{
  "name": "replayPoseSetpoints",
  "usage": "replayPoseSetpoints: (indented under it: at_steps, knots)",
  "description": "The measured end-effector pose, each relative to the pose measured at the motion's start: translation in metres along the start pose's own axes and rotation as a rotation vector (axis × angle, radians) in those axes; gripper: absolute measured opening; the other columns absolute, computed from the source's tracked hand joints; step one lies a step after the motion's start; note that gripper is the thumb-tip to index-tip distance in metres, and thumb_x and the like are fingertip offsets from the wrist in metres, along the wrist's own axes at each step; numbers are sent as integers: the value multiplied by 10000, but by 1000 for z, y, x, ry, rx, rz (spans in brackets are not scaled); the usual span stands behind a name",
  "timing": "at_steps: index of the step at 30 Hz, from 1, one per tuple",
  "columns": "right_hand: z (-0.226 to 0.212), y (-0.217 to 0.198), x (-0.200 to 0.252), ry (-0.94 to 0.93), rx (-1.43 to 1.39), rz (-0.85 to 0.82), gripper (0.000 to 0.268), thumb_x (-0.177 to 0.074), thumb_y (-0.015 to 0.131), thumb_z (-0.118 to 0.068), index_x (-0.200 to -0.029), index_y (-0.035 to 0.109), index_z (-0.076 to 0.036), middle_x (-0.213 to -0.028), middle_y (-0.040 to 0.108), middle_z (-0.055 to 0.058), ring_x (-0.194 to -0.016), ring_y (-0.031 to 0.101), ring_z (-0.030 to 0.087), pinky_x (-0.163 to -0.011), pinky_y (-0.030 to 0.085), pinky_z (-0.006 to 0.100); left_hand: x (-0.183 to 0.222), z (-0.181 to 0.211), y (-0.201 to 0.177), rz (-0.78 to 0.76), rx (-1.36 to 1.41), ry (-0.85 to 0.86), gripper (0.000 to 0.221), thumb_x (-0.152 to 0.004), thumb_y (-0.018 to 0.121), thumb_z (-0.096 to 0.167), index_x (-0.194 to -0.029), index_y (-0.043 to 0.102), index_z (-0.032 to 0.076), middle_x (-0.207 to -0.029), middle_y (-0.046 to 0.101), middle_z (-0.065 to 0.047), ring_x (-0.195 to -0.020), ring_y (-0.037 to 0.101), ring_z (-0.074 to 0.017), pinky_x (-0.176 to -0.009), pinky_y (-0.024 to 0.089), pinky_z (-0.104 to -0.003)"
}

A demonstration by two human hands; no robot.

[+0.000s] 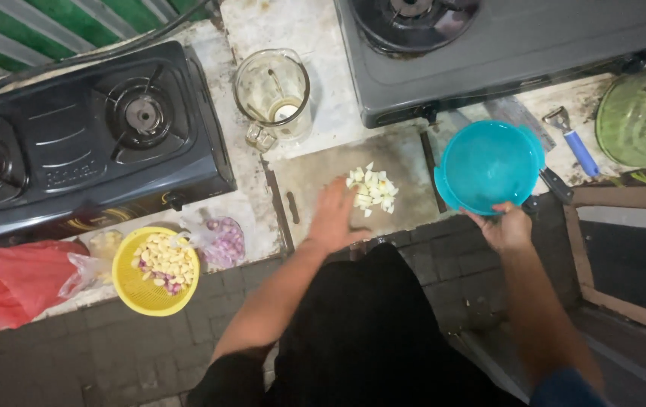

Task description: The person is gathering chopped garlic and onions from a cutting board and a bowl, putting them into a blender jar, and then blending them.

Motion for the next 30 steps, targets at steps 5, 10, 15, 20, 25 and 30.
replayPoseSetpoints:
  at_steps: [5, 10, 15, 20, 25, 30]
  knots:
    - [12, 1, -1, -33, 67, -66, 719, -640, 602, -98, -1342, 488, -202, -1468, 448, 49, -1295, 468, 440, -1042, 410, 698, -43, 7, 41, -200, -175, -38, 1325, -547, 729, 801, -1586, 141, 226, -1621, 95, -227, -1498, 29, -449, -1226, 20, -590]
    - [15, -10, -15, -19, 83, -24, 796, -680, 609, 0, -1424, 410, -201, -1466, 390, 88, -1277, 391, 503, -1012, 408, 773, -61, 2, 62, -20, -183, 43, 1295, -484, 739, 809, -1544, 289, 216, -1561, 259, -216, -1459, 192, -475, -1207, 179, -591]
    - [1, 14, 3, 67, 200, 13, 873, -705, 541, -2, -1502, 249, -205, -1388, 477, 151, -1148, 516, 560, -919, 444, 783, -64, -3, 73, 349, -189, 198, 994, -591, 746, 766, -1379, 521, 204, -1406, 477, -89, -1332, 440, -310, -1107, 375, -529]
    - [-9, 8, -7, 161, 327, 4, 788, -792, 563, -30, -1500, 245, -162, -1420, 420, 180, -1173, 469, 604, -946, 393, 799, -69, -11, 88, 431, -146, 219, 714, -630, 822, 552, -1241, 642, 231, -1283, 586, -27, -1247, 518, -289, -1109, 401, -480]
    - [-33, 37, 53, 135, 716, -31, 753, -1001, 531, -327, -1563, 50, -189, -1491, 267, 341, -1211, 457, 591, -928, 416, 720, -65, -17, 76, 452, -54, 207, 706, -634, 806, 584, -1245, 657, 262, -1299, 612, 5, -1264, 518, -279, -1126, 387, -474]
    - [33, 117, 96, -619, 893, -289, 381, -895, 687, -6, -1260, 577, 4, -1052, 581, 173, -1036, 640, 343, -906, 506, 450, -40, -18, 36, 305, 103, 78, 1060, -606, 775, 709, -1471, 462, 184, -1486, 482, -86, -1425, 383, -307, -1209, 244, -500]
Point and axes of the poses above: each hand's wrist, its own x-axis away from the middle knuckle, its own y-axis out of the palm, z = x × y, the point moved 5 cm from there along -x, towards the middle knuckle
